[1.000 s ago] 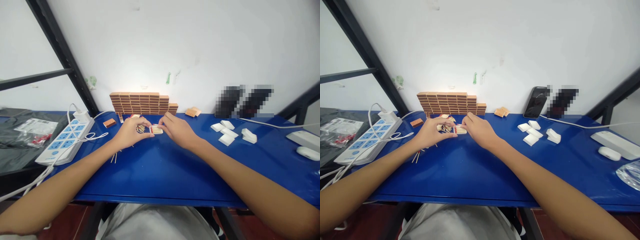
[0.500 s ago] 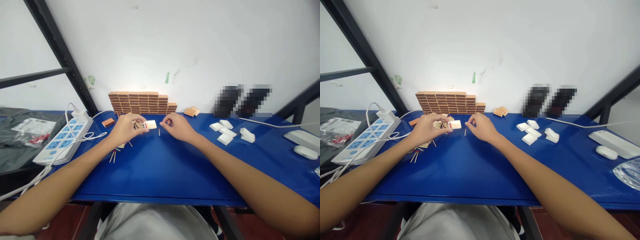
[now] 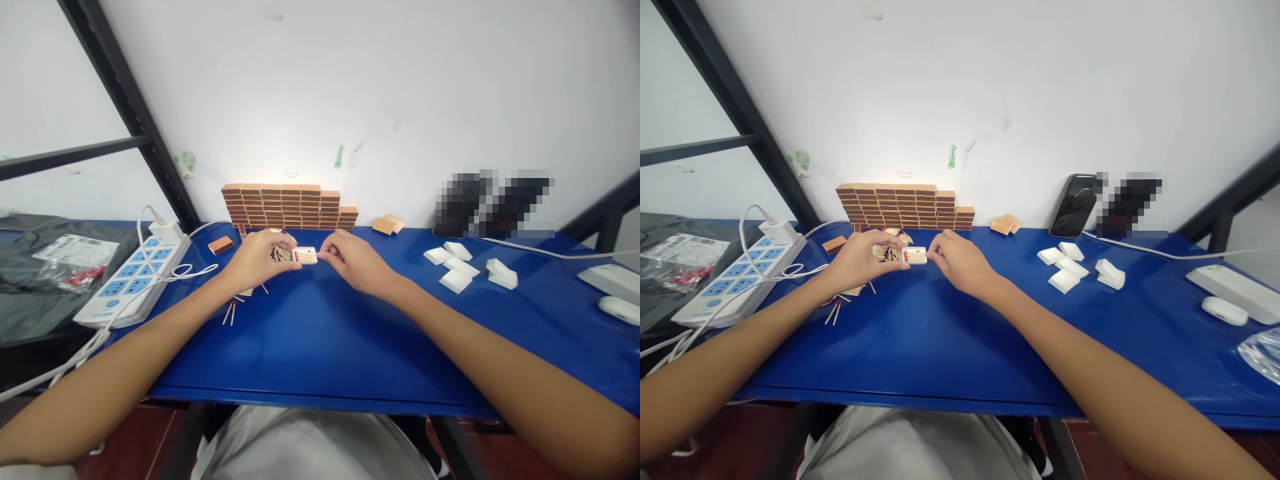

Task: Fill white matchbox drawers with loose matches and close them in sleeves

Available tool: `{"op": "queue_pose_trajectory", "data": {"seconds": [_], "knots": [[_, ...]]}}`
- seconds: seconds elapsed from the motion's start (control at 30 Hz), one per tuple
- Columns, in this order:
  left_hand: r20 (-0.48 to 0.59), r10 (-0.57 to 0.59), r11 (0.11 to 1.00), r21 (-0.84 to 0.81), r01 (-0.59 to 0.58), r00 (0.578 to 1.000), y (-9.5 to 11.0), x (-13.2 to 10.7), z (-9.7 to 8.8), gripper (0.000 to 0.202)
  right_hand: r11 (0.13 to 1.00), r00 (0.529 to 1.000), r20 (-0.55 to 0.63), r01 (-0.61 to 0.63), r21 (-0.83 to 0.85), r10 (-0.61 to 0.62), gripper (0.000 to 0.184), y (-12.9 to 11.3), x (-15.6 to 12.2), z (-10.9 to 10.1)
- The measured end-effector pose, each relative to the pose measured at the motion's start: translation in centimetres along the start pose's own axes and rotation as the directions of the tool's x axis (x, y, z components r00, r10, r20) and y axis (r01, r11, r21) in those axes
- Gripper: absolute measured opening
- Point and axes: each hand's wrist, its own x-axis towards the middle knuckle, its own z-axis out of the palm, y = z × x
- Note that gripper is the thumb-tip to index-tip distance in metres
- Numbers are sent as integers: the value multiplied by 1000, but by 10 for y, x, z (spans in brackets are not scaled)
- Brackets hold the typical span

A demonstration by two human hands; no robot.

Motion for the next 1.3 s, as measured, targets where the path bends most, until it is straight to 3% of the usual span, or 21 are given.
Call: {"op": "queue_pose_trajectory", "data": {"seconds": [0.17,0.33,0.53,0.77,0.93,1.03,1.17,1.3], "knots": [[52,93,994,-62,-90,994,1,-2,2,33,996,996,-23,86,21,-85,9,-6,0,10],[-45,-58,997,-50,56,997,-12,5,-7,35,996,991,-125,58,71,-49,13,-8,4,13],[-187,-162,985,-84,148,969,-25,9,-18,36,994,996,82,34,107,-43,7,-21,21,30],[-228,-140,990,-35,135,963,-18,8,-23,24,985,985,102,124,121,-137,7,-42,45,50],[-252,-156,987,-15,158,955,-19,8,-24,22,987,979,187,58,148,-85,20,-73,38,55],[-251,-146,989,-5,150,957,-18,7,-24,21,993,972,225,40,115,-65,13,-84,30,57],[-250,-139,989,7,146,958,-17,7,-24,24,999,967,252,-30,36,21,11,-74,27,53],[-246,-129,990,24,139,961,-16,7,-24,29,999,981,196,-11,43,3,12,-50,31,44]]}}
